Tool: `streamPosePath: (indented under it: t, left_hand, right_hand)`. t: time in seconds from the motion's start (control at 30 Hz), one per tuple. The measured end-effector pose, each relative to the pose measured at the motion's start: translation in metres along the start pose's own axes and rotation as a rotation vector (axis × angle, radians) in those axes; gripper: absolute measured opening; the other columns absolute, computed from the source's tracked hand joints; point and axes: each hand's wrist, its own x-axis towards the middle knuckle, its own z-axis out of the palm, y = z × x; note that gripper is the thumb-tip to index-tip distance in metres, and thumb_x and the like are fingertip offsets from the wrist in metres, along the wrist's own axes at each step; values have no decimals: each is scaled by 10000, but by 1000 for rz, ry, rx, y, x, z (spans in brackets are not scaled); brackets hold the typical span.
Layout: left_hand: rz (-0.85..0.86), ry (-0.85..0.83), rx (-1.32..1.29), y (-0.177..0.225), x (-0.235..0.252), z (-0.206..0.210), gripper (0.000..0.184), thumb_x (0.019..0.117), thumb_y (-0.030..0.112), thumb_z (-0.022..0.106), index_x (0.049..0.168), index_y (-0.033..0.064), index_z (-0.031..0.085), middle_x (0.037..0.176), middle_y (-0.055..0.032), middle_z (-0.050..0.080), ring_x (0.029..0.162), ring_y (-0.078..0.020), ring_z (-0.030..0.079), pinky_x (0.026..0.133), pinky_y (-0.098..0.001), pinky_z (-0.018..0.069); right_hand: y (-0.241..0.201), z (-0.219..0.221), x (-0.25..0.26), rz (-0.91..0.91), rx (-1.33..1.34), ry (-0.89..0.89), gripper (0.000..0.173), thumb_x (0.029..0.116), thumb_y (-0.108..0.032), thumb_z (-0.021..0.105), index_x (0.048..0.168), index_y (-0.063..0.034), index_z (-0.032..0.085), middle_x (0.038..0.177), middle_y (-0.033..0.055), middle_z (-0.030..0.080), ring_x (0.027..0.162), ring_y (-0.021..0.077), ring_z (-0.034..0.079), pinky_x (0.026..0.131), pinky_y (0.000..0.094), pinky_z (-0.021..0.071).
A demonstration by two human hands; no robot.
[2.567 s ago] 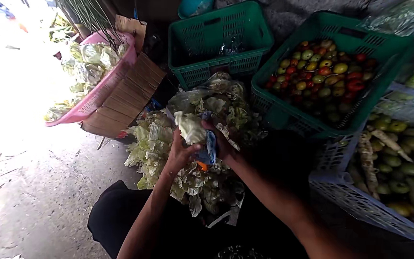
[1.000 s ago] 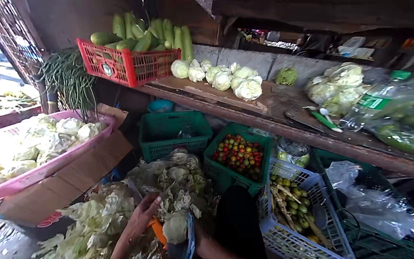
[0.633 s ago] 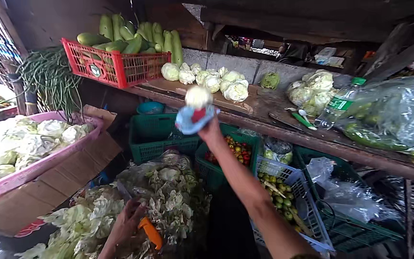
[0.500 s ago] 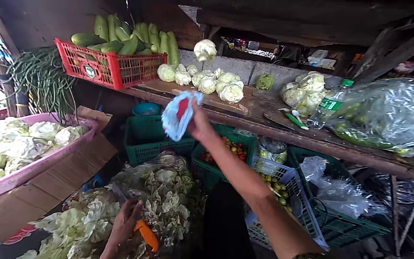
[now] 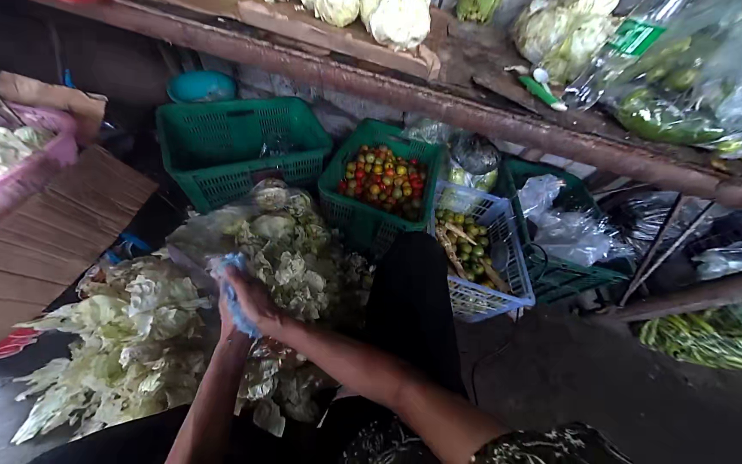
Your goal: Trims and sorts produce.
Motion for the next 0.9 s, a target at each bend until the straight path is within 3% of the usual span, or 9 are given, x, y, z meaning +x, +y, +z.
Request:
streamPosePath:
  t: [0.07,0.17,0.23,0.43,0.57,0.67,0.8,0.87,0.9]
  left_hand:
    - [-29,-149,25,-7,-1,14,656,1073,588,137,1401,149,497,1174,27,664,1042,-30,629,894,-257,548]
    - [-145,-447,60,0,-3,25,949,989,726,15,1606,45,252,1570,-121,453,1413,-208,477,1153,-434,431]
    - [-200,-493,12,13,1,25,848,1036,656,86,1591,38,257,1535,-167,483,1341,-317,558,1053,-507,522]
    - [-196,-43,246,12,45,-48,404,1079,223,483,1430,22,474,1307,-141,621,1089,-243,683,899,-407,595]
    - [-236,114,377,5,55,-82,364,1080,201,500,1385,1,495,1207,-146,641,968,-195,696,821,-364,601]
    - [-247,119,517,-15,62,-98,373,1071,180,520,1381,-26,498,1207,-179,638,959,-193,684,832,-365,584]
    - [-252,52,783,-48,68,-104,400,1059,219,539,1365,-39,534,1252,-218,641,1058,-262,665,920,-442,544]
    - [-234,34,873,-64,72,-97,388,1061,223,534,1351,-34,558,1258,-229,644,1071,-302,671,931,-486,543]
    - [-227,39,893,-72,71,-92,374,1060,213,534,1340,-33,572,1248,-230,651,1056,-309,677,926,-493,545]
  right_hand:
    - [10,-25,20,28,7,87,470,1123,-275,350,1418,43,530,1375,245,595,1277,292,574,1111,471,429]
    - [29,-83,66,119,-17,246,552,1122,-386,300,1398,40,519,1285,247,611,1147,292,600,998,469,492]
    - [13,-131,96,145,-74,306,604,1115,-456,285,1391,25,524,1241,243,629,1107,298,621,972,492,507]
    - [-83,-212,170,-161,-783,420,560,1081,-459,427,1484,-80,514,1449,202,555,1315,376,551,1066,594,446]
    - [-23,-242,203,-23,-1301,199,897,919,-632,624,1637,-240,256,1696,173,166,1521,494,170,1120,766,190]
    - [24,-252,212,115,-1382,78,1009,872,-390,794,1652,-215,178,1669,254,176,1478,561,214,1088,805,203]
    - [11,-252,212,171,-1395,64,1142,827,-488,806,1662,-222,75,1696,235,54,1529,534,9,1114,817,37]
    - [-1,-232,193,69,-1390,144,951,877,-373,773,1633,-145,244,1665,247,200,1524,516,120,1137,776,87]
    - [-2,-210,169,87,-1356,149,748,928,-300,724,1562,-84,391,1559,261,399,1448,496,329,1107,727,263]
